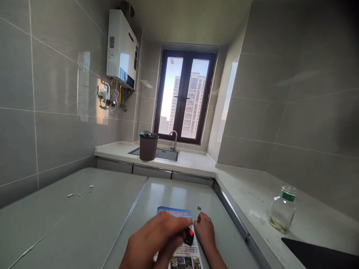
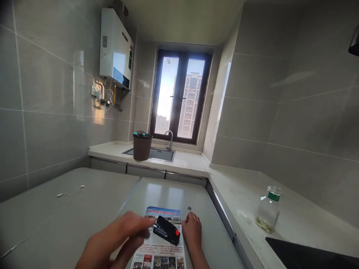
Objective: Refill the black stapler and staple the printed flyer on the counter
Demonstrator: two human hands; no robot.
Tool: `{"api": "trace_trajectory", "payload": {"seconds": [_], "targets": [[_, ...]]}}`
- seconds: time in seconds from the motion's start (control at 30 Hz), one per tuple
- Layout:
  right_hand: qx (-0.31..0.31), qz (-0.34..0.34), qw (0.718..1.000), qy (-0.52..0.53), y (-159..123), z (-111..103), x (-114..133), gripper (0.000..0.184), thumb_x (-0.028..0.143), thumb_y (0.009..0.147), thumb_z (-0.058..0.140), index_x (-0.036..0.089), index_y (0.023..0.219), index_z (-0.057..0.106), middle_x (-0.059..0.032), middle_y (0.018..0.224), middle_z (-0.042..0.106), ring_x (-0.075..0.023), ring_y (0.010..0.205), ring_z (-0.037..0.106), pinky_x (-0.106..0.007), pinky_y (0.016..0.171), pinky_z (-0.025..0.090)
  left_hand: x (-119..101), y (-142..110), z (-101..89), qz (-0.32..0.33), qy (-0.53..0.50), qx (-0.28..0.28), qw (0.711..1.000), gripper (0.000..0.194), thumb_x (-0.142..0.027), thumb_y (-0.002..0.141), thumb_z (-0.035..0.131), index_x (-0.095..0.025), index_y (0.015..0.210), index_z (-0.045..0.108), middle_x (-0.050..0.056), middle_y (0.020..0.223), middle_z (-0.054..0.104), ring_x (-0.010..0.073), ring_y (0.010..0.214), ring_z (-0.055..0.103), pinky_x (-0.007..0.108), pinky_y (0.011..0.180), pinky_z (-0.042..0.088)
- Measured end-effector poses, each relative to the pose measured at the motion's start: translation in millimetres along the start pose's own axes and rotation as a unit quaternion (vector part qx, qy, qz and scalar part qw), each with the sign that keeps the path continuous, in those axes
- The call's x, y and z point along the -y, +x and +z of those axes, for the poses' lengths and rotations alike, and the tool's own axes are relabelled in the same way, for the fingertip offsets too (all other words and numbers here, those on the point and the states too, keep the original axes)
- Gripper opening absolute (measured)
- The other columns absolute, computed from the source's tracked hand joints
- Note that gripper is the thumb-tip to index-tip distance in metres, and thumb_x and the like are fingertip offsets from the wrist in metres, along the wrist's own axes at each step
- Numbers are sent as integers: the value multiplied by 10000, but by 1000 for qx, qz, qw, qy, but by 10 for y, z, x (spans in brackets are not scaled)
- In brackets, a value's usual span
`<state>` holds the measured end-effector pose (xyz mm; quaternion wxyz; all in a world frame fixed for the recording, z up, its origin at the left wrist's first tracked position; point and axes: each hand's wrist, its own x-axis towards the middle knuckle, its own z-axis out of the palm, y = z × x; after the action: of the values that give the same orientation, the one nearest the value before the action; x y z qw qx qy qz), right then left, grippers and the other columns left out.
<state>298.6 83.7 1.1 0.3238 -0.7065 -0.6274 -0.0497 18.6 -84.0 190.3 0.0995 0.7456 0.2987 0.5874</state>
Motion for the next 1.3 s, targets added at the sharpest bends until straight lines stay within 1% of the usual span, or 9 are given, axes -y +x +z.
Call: {"api": "trace_trajectory", "payload": {"seconds": [0.07, 0.17, 0.23, 0.3, 0.4, 0.77, 1.0, 1.13, 1.3], "targets": [[-2, 0, 1000, 3, -1, -3, 6, 167, 103, 806, 501, 232, 702, 480, -27, 824, 648, -202, 850, 598, -278, 761, 380, 263, 217, 9, -72, 3, 43, 996, 285, -386, 997, 541, -265, 1198, 703, 62, 925, 732, 191, 783, 671, 283, 728, 549], [-5, -1, 1000, 7, -3, -3, 6, 173, 94, 799, 496, 231, 694, 488, -28, 807, 648, -200, 826, 597, -281, 748, 378, 922, 294, 107, -186, 11, 87, 979, 374, -417, 997, 450, -209, 1228, 659, 54, 899, 701, 181, 678, 642, 302, 690, 525], [-8, -4, 1000, 9, -2, 0, 0, 175, 88, 790, 499, 231, 690, 494, -29, 794, 649, -199, 810, 600, -284, 742, 381, 1403, 154, 219, -247, 17, 75, 966, 413, -424, 965, 432, -171, 1241, 607, 45, 835, 678, 193, 623, 625, 312, 632, 506], [-11, -3, 1000, 17, 1, -5, 0, 177, 89, 791, 496, 235, 690, 500, -33, 787, 653, -204, 808, 608, -286, 734, 388, 1782, -63, 331, -280, 39, 60, 957, 335, -406, 929, 446, -172, 1079, 631, 60, 815, 689, 230, 709, 654, 338, 689, 508], [-19, 16, 998, 59, 6, -54, 45, 167, 152, 849, 484, 246, 716, 521, -40, 763, 645, -218, 787, 618, -294, 710, 403, 2047, -347, 430, -263, 38, 48, 963, 290, -366, 953, 394, -204, 911, 630, 78, 918, 704, 253, 885, 666, 366, 830, 507], [24, -139, 963, 230, -13, -249, 338, 280, 380, 974, 490, 220, 755, 562, -19, 747, 599, -185, 697, 561, -288, 685, 426, 1989, -510, 417, -248, -6, 104, 963, 460, -503, 1012, 383, -219, 1167, 711, 80, 1017, 612, 239, 969, 639, 351, 905, 529], [134, -217, 903, 344, -138, -378, 472, 336, 456, 924, 618, 272, 1192, 702, -68, 1186, 694, -251, 1133, 609, -387, 1027, 454, 1905, -494, 425, -222, -9, 141, 965, 452, -456, 1031, 361, -243, 1167, 736, 86, 1050, 622, 227, 979, 653, 323, 916, 522], [207, -200, 903, 319, -242, -369, 476, 542, 389, 780, 767, 282, 1301, 663, -66, 1301, 670, -278, 1198, 604, -416, 1075, 453, 1846, -495, 405, -222, 23, 161, 961, 321, -333, 940, 516, -251, 1160, 735, 83, 1107, 708, 246, 1041, 667, 328, 947, 511], [195, -151, 923, 296, -297, -224, 382, 541, 308, 785, 738, 275, 1320, 668, -74, 1371, 655, -305, 1292, 566, -467, 1155, 392, 1818, -500, 398, -208, 72, 176, 960, 253, -208, 803, 591, -260, 949, 791, 42, 1029, 787, 247, 987, 705, 321, 928, 517]]}}
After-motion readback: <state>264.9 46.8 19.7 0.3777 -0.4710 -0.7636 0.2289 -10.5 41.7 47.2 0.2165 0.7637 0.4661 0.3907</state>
